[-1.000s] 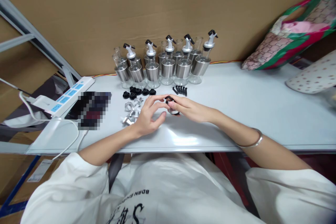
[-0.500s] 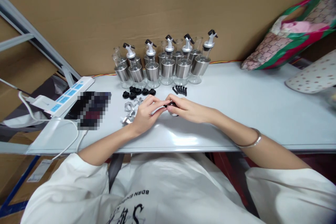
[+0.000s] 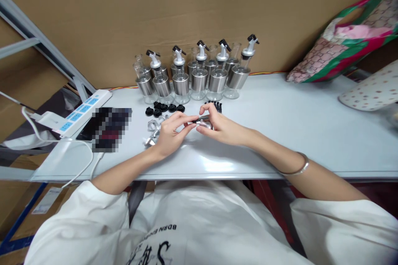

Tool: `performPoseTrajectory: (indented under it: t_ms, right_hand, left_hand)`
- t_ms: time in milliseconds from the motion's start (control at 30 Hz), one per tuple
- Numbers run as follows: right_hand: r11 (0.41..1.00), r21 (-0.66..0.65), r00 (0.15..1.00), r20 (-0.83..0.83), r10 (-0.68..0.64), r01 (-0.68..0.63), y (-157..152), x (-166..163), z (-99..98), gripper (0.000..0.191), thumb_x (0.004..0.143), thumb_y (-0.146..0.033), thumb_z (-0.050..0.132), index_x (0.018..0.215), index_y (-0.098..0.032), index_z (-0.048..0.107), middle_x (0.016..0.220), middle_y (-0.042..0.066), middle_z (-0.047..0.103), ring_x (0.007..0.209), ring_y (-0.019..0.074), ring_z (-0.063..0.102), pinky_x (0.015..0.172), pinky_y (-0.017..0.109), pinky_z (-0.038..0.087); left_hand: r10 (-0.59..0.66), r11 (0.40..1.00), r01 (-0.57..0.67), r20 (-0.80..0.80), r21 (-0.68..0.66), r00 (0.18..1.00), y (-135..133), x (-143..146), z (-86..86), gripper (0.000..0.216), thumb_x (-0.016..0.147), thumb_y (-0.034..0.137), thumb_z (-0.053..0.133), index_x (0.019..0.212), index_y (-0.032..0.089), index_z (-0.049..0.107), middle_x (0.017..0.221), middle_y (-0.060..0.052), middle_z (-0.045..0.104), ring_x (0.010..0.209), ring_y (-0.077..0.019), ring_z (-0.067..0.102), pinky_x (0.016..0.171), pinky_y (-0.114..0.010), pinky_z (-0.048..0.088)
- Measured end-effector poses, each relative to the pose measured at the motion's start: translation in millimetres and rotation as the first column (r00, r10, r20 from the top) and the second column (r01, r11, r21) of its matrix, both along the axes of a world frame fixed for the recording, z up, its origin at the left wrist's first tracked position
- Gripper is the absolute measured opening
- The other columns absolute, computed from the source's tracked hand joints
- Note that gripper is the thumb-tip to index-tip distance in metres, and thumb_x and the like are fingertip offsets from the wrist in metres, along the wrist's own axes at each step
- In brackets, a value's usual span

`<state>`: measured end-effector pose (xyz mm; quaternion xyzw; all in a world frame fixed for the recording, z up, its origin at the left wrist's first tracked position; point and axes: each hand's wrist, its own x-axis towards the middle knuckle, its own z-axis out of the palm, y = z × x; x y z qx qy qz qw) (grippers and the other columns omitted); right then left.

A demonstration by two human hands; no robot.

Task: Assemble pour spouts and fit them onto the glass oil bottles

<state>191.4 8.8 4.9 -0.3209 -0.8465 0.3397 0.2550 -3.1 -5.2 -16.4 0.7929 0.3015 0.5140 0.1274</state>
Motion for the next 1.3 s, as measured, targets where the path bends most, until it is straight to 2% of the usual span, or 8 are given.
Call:
performPoseTrajectory:
  t_ms: [167, 367, 533, 733, 967, 1167, 1300]
  right_hand:
    - [1.000, 0.030, 0.998, -0.064, 0.002, 0.000, -0.5, 1.0, 0.3, 0.038, 0.084, -0.035, 0.058, 0.104, -0.024, 0.028, 0.078, -0.004, 0.054, 0.050, 0.0088, 0.046, 0.052, 0.024, 0.038]
    - [0.994, 0.075, 0.994, -0.076, -0.077, 0.083, -3.5, -0.2, 1.7, 0.033, 0.081, -0.030, 0.056, 0.101, -0.023, 0.030, 0.077, -0.003, 0.059, 0.045, 0.0086, 0.046, 0.048, 0.023, 0.036]
    - [0.980, 0.136, 0.989, -0.044, -0.141, 0.146, -6.4, -1.4, 4.7, 0.032, 0.075, -0.027, 0.056, 0.099, -0.022, 0.035, 0.072, -0.002, 0.060, 0.045, 0.0106, 0.050, 0.052, 0.024, 0.036]
    - [0.959, 0.218, 0.981, 0.022, -0.191, 0.182, -7.5, -2.0, 6.3, 0.028, 0.074, -0.027, 0.053, 0.097, -0.020, 0.039, 0.072, 0.000, 0.063, 0.047, 0.0127, 0.052, 0.053, 0.024, 0.035]
    - [0.890, 0.429, 0.978, 0.061, -0.199, 0.154, -3.9, -0.5, 4.5, 0.016, 0.074, -0.028, 0.048, 0.088, -0.021, 0.043, 0.060, -0.002, 0.056, 0.044, 0.0128, 0.046, 0.050, 0.024, 0.030]
    - [0.876, 0.467, 0.983, 0.066, -0.173, 0.123, -3.9, 1.0, 4.6, 0.007, 0.076, -0.027, 0.047, 0.080, -0.022, 0.044, 0.054, -0.003, 0.053, 0.043, 0.0124, 0.044, 0.050, 0.023, 0.028]
    - [0.878, 0.455, 0.982, 0.036, -0.187, 0.150, -3.3, 0.5, 2.9, 0.011, 0.076, -0.028, 0.048, 0.084, -0.021, 0.045, 0.056, -0.003, 0.053, 0.043, 0.0121, 0.044, 0.050, 0.023, 0.030]
  left_hand:
    - [0.009, 0.994, 0.005, 0.132, -0.108, 0.991, 1.6, 0.1, 0.0, 0.018, 0.080, 0.021, 0.069, 0.098, 0.022, 0.073, 0.074, 0.000, 0.062, 0.063, -0.0082, 0.052, 0.060, -0.021, 0.043]
    - [-0.029, 0.974, 0.073, 0.203, -0.214, 0.979, 3.3, 0.6, -4.4, 0.018, 0.078, 0.025, 0.071, 0.096, 0.021, 0.074, 0.072, -0.001, 0.063, 0.065, -0.0097, 0.053, 0.063, -0.024, 0.043]
    - [-0.062, 0.973, 0.103, 0.194, -0.208, 0.979, 1.7, 0.7, -4.6, 0.017, 0.078, 0.023, 0.072, 0.094, 0.021, 0.074, 0.073, -0.001, 0.065, 0.064, -0.0095, 0.054, 0.063, -0.024, 0.043]
    - [-0.081, 0.965, 0.127, 0.199, -0.230, 0.977, 1.9, -0.1, -6.3, 0.018, 0.078, 0.023, 0.071, 0.096, 0.021, 0.073, 0.076, -0.002, 0.067, 0.068, -0.0103, 0.056, 0.065, -0.024, 0.044]
    - [-0.099, 0.956, 0.147, 0.193, -0.255, 0.976, 2.6, -0.6, -11.2, 0.017, 0.078, 0.024, 0.071, 0.094, 0.019, 0.073, 0.079, -0.004, 0.068, 0.070, -0.0113, 0.058, 0.066, -0.025, 0.046]
    - [-0.094, 0.956, 0.140, 0.180, -0.260, 0.979, 2.1, -1.7, -8.1, 0.022, 0.075, 0.026, 0.074, 0.096, 0.020, 0.073, 0.081, -0.004, 0.068, 0.066, -0.0101, 0.056, 0.065, -0.025, 0.046]
    - [-0.078, 0.967, 0.112, 0.154, -0.230, 0.985, 1.9, -1.2, -6.5, 0.019, 0.078, 0.026, 0.072, 0.095, 0.019, 0.073, 0.076, -0.002, 0.066, 0.064, -0.0099, 0.055, 0.062, -0.024, 0.045]
